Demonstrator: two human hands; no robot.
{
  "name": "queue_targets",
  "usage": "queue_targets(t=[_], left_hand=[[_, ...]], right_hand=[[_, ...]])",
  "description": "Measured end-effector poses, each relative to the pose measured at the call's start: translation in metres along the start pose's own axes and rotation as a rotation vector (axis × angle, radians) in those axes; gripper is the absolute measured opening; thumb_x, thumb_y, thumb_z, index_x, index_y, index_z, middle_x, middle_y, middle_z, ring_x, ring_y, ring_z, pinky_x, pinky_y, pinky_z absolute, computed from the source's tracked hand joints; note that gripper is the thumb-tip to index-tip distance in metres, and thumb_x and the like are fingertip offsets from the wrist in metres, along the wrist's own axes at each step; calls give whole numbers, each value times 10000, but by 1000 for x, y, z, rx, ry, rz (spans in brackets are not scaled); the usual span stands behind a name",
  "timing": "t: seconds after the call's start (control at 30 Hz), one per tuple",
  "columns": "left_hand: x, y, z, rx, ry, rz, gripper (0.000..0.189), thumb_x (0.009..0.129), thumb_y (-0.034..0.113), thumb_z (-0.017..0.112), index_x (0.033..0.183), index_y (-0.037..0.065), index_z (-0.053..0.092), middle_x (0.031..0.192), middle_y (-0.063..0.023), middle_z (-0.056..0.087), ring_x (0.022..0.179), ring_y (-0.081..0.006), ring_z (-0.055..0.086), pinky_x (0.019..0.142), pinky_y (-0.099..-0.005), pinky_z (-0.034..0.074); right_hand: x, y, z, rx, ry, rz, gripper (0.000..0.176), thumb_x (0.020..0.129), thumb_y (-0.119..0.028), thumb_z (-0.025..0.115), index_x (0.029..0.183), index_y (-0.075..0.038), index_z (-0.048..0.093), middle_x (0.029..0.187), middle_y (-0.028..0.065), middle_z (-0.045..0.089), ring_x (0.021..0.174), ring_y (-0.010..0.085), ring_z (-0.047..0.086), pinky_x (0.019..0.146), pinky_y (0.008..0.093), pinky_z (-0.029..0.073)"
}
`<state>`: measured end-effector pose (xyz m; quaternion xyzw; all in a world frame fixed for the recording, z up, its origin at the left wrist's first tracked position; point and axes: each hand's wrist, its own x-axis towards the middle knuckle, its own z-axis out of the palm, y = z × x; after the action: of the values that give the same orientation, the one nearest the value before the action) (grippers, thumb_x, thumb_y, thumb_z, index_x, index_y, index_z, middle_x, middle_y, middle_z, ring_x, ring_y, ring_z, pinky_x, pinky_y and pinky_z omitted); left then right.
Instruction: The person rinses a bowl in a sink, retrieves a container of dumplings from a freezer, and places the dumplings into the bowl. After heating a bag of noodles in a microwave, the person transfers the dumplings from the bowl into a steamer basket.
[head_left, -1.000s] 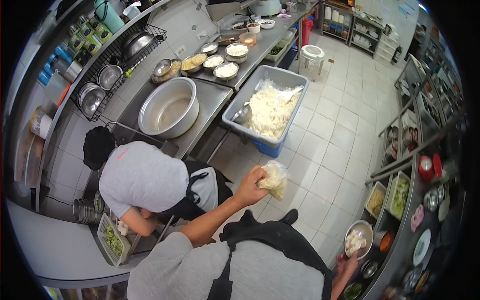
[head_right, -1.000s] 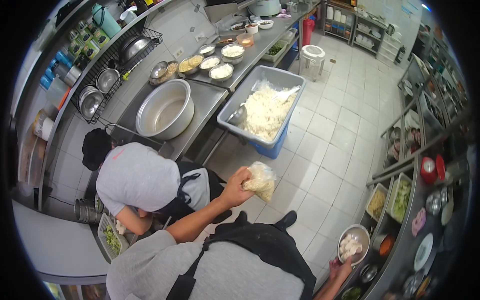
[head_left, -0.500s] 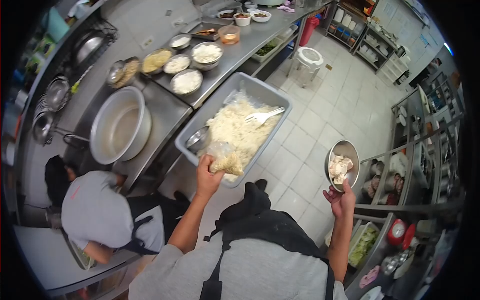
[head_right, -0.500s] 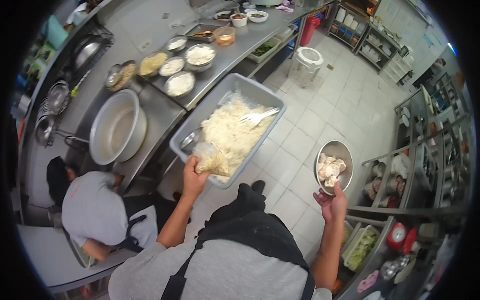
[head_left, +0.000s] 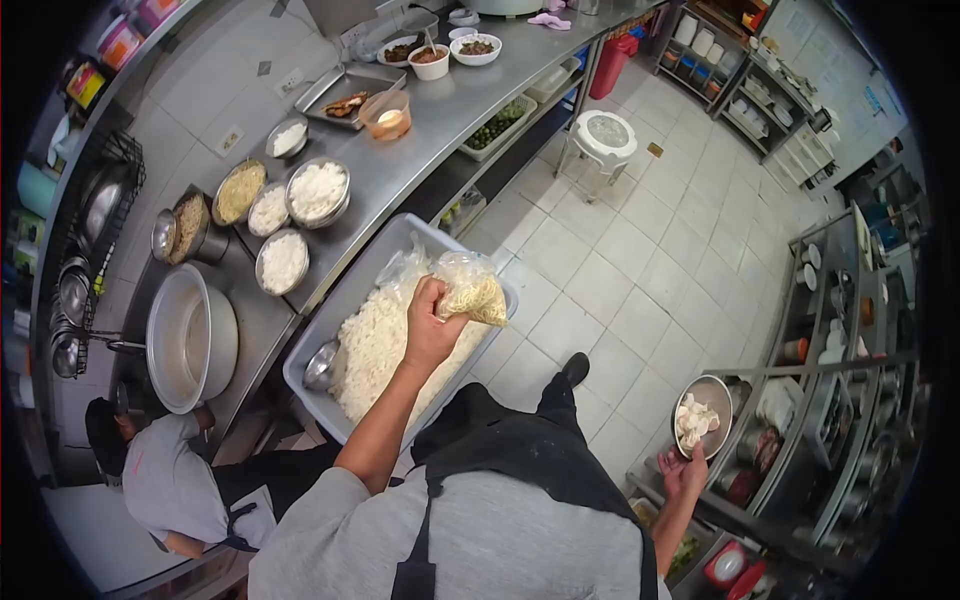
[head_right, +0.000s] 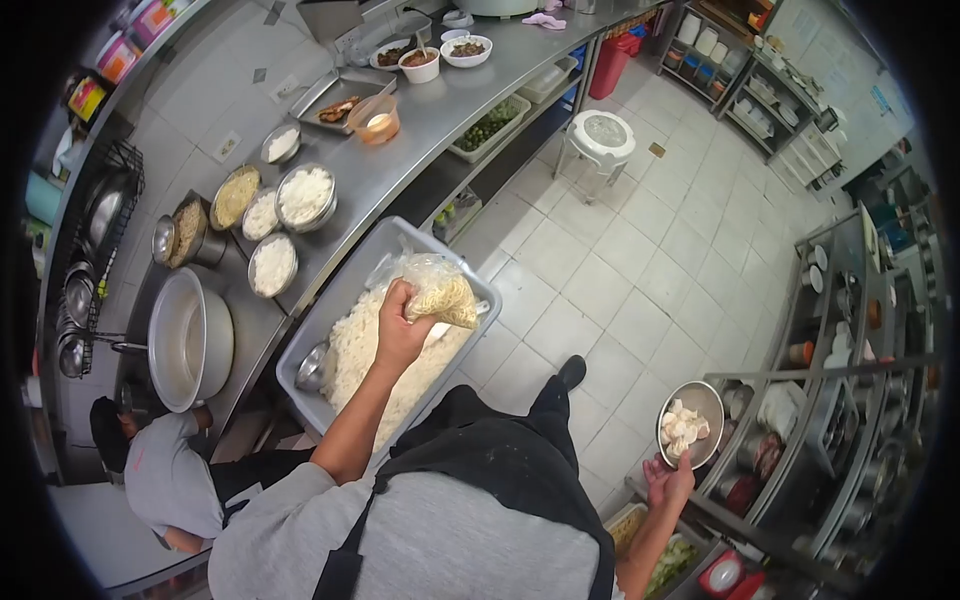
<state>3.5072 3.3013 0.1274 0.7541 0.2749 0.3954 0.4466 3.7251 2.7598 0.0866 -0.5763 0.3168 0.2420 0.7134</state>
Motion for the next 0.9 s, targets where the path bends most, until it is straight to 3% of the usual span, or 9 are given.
queue_targets(t=[0.13,0.2,0.27,0.47,0.6,0.67,0.9], left_hand=[[46,8,62,103,12,1,263,732,-2,727,951,20,583,938,-93,546,848,-234,559,794,-316,463],[63,9,87,-52,51,-190,234,748,8,702,963,19,612,942,-80,569,888,-209,577,825,-316,471],[97,16,110,-9,87,-161,227,750,13,704,958,21,614,943,-67,571,905,-186,576,838,-316,471],[164,26,157,21,162,-180,205,752,8,712,937,23,623,961,-61,579,903,-178,576,829,-308,468],[236,-13,193,-19,230,-223,208,753,0,706,939,27,617,963,-45,562,886,-166,560,821,-298,464],[275,-32,204,-1,242,-210,207,752,6,705,935,28,611,965,-43,556,879,-164,556,814,-295,463],[414,-99,234,7,334,-217,219,749,26,712,940,17,605,962,-77,553,893,-182,560,824,-302,467]], right_hand=[[102,-47,28,-51,-7,-14,504,1056,-502,554,1252,-39,577,877,116,657,675,230,610,731,469,584],[146,-78,53,-30,-50,3,522,1058,-503,549,1265,-25,571,874,127,653,657,235,610,698,454,586],[179,-110,102,-96,-131,21,473,1068,-490,516,1262,-63,580,858,102,657,659,220,604,762,489,577],[246,-189,245,-277,-317,-31,486,1084,-455,509,1267,-8,565,929,144,688,593,233,621,693,463,601],[291,-238,345,-299,-407,-8,492,1092,-390,508,1345,31,518,1014,155,708,579,243,646,641,431,621],[310,-253,375,-338,-450,-20,481,1088,-441,510,1293,-8,550,949,138,696,609,234,622,738,501,605],[361,-314,465,-392,-294,88,521,1093,-466,476,1305,6,541,863,144,662,626,265,625,741,508,608]])
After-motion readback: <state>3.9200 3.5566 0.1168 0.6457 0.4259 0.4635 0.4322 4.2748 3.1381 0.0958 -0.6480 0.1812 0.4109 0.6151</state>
